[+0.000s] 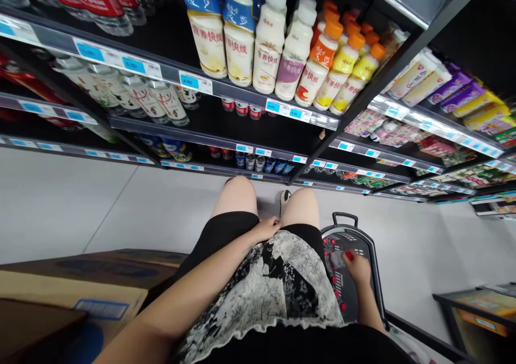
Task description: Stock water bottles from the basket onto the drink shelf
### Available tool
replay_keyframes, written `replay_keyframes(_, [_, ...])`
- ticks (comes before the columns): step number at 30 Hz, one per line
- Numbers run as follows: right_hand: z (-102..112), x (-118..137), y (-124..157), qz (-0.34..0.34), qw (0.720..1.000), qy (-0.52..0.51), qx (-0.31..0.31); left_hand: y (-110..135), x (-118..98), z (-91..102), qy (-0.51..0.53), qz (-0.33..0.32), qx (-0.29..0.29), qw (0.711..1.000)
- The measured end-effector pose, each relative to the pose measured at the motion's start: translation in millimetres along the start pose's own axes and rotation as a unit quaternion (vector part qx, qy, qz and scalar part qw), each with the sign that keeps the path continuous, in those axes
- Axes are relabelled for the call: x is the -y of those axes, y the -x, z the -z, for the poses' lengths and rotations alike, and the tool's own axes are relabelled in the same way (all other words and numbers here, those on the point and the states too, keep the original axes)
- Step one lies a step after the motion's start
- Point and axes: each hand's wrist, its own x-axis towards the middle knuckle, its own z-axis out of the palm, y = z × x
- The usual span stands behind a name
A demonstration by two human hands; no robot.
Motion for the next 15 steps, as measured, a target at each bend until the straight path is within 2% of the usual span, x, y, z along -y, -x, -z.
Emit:
replay_keyframes(2, [31.5,15.6,-0.5,0.029,0.994,-0.005,-0.107,-0.5,1.5,-2.8,0.04,0.007,0.001,0.999])
replay_keyframes(4, [65.1,37.8,-2.1,0.059,0.975,-0.034,-0.212,-2.7,1.7,-5.8,0.088,0.018,0.003,0.996])
replay_keyframes(7, [115.8,76.0,-3.8,0.092,0.94,-0.118,-0.308,-7.7,-0.8,-6.7,0.165,0.036,0.012,0.986])
replay_keyframes(11, [171.6,129.9,-4.0,0.151,0.879,-0.305,-0.335,-12.3,-7.0,0.7,0.251,0.048,0.042,0.966])
replay_keyframes(13, [188.5,157.6,-6.5,0.176,0.836,-0.4,-0.332,-11.4,-10.6,5.7,0.313,0.035,0.066,0.947])
replay_keyframes(15, [196.2,184.2,-11.9,0.196,0.794,-0.487,-0.305,-7.2,-14.2,10.1,0.391,0.004,0.112,0.913])
